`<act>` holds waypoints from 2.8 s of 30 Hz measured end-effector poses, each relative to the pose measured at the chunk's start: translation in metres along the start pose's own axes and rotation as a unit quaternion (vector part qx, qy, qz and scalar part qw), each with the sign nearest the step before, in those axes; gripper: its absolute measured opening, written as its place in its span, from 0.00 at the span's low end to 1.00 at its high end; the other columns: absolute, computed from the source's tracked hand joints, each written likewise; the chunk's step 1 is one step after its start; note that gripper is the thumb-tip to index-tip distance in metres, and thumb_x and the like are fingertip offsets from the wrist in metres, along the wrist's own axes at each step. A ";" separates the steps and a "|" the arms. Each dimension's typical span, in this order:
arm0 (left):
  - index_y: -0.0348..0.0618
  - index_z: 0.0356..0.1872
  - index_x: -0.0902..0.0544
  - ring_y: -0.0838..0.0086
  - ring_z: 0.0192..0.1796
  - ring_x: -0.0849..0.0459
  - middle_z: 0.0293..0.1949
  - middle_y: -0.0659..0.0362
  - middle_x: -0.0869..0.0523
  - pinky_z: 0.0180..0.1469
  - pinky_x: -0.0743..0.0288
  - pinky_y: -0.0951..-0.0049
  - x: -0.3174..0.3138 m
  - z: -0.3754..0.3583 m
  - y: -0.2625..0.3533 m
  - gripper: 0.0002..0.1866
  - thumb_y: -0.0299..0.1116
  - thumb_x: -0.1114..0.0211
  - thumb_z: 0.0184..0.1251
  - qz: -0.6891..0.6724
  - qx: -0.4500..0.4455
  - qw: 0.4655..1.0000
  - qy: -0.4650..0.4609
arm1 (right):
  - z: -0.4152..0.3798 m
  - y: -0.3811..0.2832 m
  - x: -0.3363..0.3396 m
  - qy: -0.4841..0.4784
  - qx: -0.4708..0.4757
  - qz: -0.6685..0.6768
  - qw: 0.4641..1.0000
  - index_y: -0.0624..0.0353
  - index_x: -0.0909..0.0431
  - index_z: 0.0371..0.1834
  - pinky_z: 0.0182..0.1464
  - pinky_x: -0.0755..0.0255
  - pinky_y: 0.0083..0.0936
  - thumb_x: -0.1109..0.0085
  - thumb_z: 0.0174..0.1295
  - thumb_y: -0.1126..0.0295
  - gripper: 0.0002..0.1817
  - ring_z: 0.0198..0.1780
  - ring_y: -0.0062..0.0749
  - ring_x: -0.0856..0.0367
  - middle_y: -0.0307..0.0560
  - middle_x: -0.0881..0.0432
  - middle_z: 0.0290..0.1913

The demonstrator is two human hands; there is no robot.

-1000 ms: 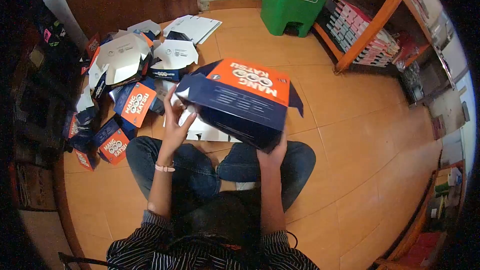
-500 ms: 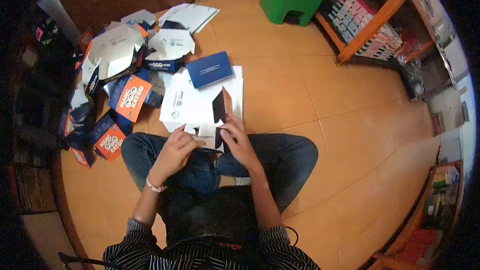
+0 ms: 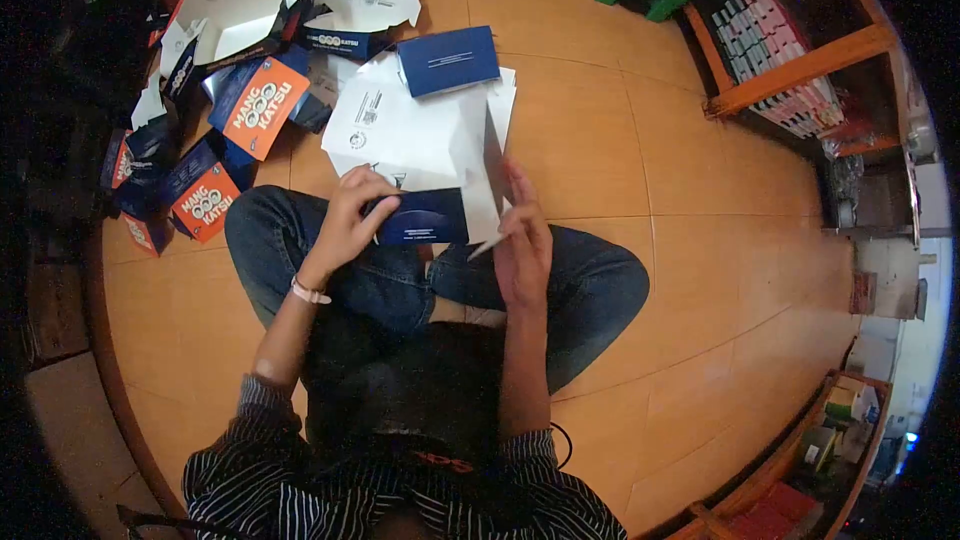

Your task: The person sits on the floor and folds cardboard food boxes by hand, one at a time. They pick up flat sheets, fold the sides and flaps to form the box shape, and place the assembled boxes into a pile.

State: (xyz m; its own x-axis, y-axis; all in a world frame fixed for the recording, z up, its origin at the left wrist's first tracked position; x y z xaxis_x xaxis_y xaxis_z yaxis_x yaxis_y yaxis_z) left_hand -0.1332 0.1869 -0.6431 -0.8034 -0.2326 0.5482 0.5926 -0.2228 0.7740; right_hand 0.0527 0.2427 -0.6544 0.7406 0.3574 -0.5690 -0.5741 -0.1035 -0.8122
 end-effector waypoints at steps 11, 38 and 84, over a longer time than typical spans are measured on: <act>0.43 0.44 0.31 0.81 0.30 0.25 0.26 0.60 0.20 0.36 0.34 0.78 -0.016 0.008 0.026 0.14 0.25 0.39 0.57 -0.233 0.133 0.959 -0.088 | 0.007 -0.036 -0.057 -0.097 0.125 -0.572 0.805 0.59 0.22 0.43 0.60 0.41 0.35 0.37 0.51 0.73 0.15 0.59 0.47 0.34 0.57 0.34 0.57; 0.45 0.40 0.30 0.55 0.58 0.32 0.51 0.55 0.29 0.65 0.52 0.43 0.010 0.014 0.126 0.15 0.23 0.39 0.50 0.050 -0.176 0.979 0.085 | -0.005 -0.060 -0.042 -0.002 0.129 -0.351 0.927 0.58 0.38 0.22 0.25 0.52 0.14 0.50 0.65 0.70 0.13 0.24 0.13 0.47 0.30 0.43 0.22; 0.33 0.27 0.27 0.86 0.28 0.38 0.23 0.69 0.34 0.29 0.39 0.80 -0.079 0.091 -0.005 0.15 0.36 0.48 0.68 -0.189 0.041 0.932 -0.307 | 0.011 -0.048 0.036 0.147 0.146 -0.370 0.906 0.60 0.36 0.59 0.64 0.47 0.33 0.47 0.59 0.74 0.23 0.65 0.41 0.42 0.52 0.39 0.61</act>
State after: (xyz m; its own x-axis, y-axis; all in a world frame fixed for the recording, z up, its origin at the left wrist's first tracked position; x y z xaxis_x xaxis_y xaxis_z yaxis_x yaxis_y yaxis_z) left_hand -0.0780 0.2924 -0.6612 -0.8509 0.4384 0.2895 0.2741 -0.0997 0.9565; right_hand 0.1032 0.2707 -0.6340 0.9965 -0.0390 0.0735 0.0822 0.3279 -0.9411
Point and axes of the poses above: each hand's wrist, its own z-axis towards the middle knuckle, its own x-axis out of the back of the hand, y = z × x, the point moved 10 cm from there along z, towards the middle knuckle
